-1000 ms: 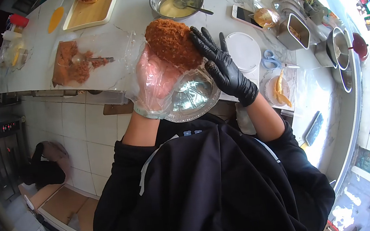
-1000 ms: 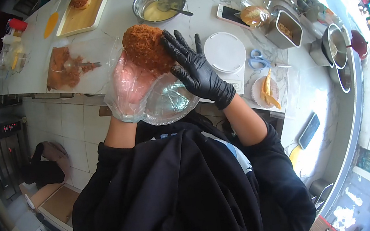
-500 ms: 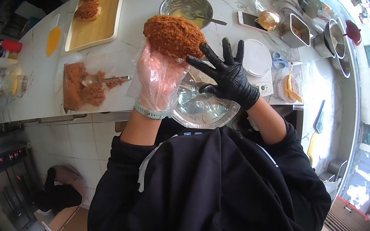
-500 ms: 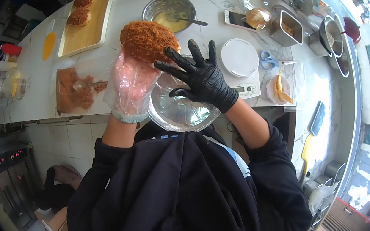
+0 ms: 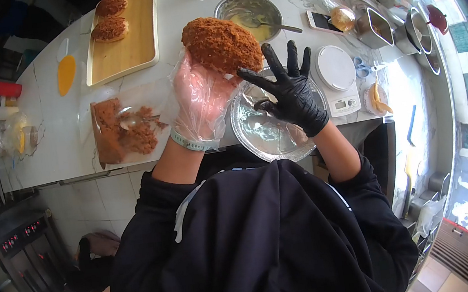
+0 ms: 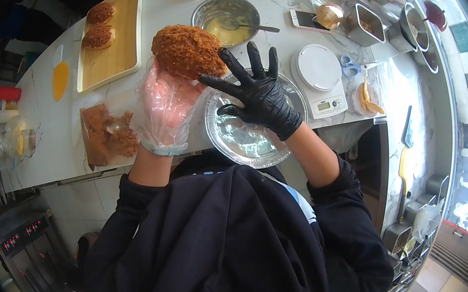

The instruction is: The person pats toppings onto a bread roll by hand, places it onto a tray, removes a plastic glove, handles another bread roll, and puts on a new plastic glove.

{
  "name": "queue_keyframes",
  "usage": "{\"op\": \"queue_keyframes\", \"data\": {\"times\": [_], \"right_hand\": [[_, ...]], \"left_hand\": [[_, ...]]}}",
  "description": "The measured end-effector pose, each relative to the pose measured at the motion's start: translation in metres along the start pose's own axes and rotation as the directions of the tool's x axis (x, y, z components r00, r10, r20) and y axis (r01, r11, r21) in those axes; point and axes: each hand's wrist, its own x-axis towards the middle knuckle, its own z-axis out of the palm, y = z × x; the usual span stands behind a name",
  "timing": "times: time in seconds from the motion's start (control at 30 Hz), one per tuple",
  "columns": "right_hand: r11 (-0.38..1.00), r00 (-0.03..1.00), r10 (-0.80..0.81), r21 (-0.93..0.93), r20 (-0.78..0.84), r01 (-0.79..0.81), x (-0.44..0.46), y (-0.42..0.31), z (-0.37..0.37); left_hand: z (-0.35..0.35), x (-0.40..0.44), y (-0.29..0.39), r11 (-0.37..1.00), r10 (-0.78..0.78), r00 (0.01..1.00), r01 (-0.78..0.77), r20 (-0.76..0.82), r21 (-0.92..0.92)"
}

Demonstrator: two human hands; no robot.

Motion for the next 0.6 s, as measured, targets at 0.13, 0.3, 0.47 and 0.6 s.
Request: {"op": "queue_keyframes", "data": {"times": [0.13,0.3,0.47,0.6], "right_hand": [[0.997,0.976,-0.073,-0.034,-0.203,0.067,-0.007,-0.003,0.006],[0.980,0.908,0.124,0.191,-0.400,-0.050,-0.007,-0.015,-0.003],[0.998,0.856,0.039,0.060,-0.516,-0.009,0.005,-0.017,-0.009],[0.994,0.887,0.083,0.098,-0.454,-0.042,0.006,-0.015,-0.019]], "left_hand": [[-0.001,0.002,0.006,0.996,-0.028,0.999,0.026,-0.018,-0.081],[0.004,0.002,0.003,1.000,-0.003,0.996,0.001,-0.085,-0.020],[0.004,0.005,-0.007,0.997,-0.011,1.000,0.011,0.000,-0.082],[0.021,0.000,-0.012,1.000,0.015,0.995,-0.016,-0.100,-0.001]]}}
